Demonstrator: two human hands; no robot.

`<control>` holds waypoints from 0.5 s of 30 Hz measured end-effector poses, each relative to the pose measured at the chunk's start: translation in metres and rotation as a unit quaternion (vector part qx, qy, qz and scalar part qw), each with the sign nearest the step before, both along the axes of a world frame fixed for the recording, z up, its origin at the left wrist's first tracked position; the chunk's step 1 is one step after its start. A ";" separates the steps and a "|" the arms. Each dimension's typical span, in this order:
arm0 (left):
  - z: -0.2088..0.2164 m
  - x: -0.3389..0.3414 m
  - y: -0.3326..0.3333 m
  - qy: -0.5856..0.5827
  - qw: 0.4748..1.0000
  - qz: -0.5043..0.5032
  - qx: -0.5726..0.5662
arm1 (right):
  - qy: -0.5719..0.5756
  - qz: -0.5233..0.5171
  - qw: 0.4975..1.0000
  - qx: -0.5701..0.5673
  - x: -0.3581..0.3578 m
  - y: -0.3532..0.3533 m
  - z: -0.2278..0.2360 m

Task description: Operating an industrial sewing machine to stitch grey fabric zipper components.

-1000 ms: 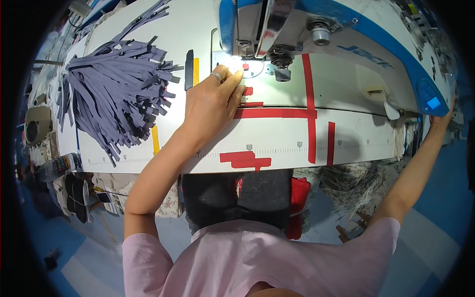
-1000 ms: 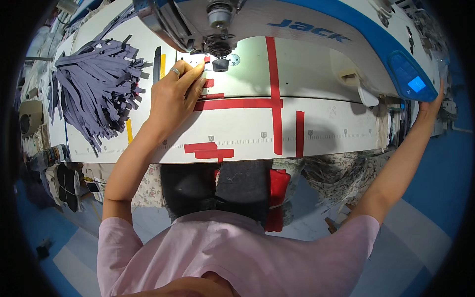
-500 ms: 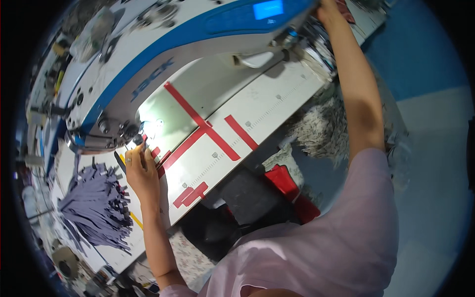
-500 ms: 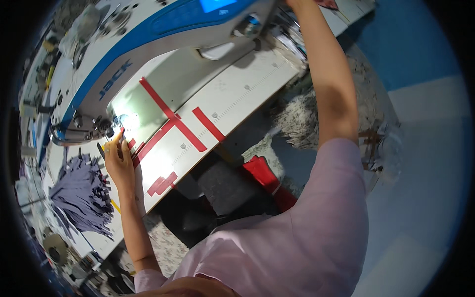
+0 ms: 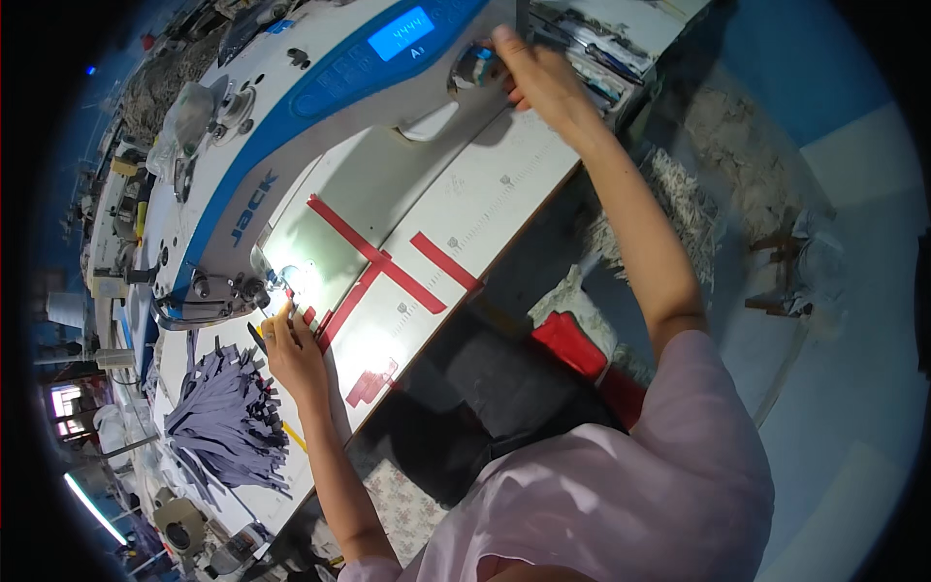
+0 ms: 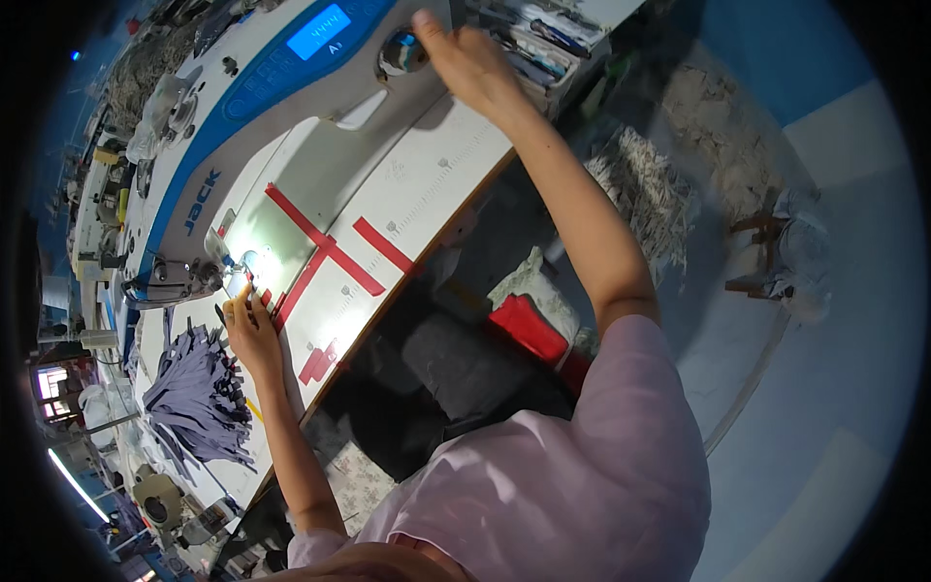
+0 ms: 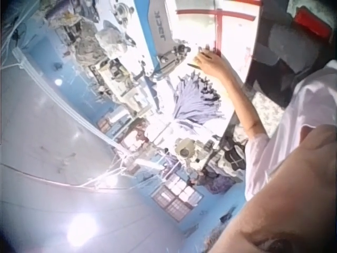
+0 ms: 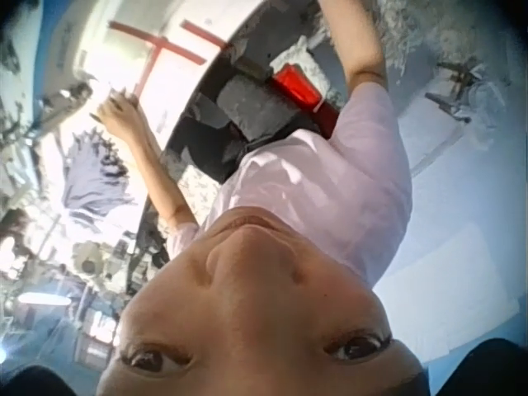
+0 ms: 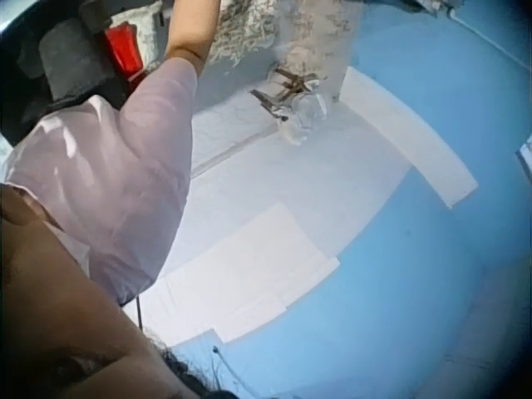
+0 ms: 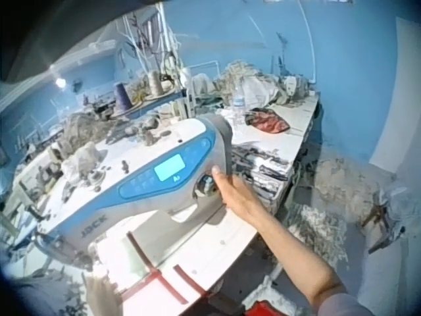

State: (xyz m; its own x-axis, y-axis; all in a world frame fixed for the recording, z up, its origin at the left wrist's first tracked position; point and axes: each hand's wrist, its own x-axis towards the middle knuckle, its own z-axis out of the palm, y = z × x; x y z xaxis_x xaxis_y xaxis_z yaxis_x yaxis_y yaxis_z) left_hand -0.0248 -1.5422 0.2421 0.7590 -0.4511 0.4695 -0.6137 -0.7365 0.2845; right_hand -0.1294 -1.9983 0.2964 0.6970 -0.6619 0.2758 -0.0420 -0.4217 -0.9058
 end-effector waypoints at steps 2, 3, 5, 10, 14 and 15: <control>0.007 -0.003 -0.005 -0.011 1.000 0.014 0.025 | 0.014 0.025 0.996 0.083 -0.004 0.028 0.011; 0.004 -0.003 -0.003 -0.018 0.999 0.014 0.034 | 0.027 0.056 0.989 0.134 -0.001 0.025 0.011; 0.002 -0.004 -0.004 -0.017 0.999 0.013 0.033 | 0.022 0.099 0.974 0.200 0.000 0.023 0.011; 0.001 -0.002 -0.008 -0.004 1.000 0.003 0.020 | 0.029 0.093 0.973 0.208 0.003 0.016 0.006; 0.004 -0.003 -0.005 -0.010 1.000 0.016 0.016 | -0.023 0.092 0.935 0.343 0.017 0.032 0.005; -0.004 0.004 0.003 -0.010 0.999 0.026 0.030 | -0.033 0.092 0.915 0.392 0.022 0.039 0.004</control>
State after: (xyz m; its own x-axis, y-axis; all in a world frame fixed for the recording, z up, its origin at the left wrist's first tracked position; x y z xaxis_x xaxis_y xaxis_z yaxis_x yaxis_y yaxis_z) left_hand -0.0210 -1.5392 0.2381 0.7727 -0.4389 0.4586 -0.5790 -0.7834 0.2259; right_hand -0.1070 -1.9593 0.3007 0.8158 -0.5467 -0.1884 0.0298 0.3651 -0.9305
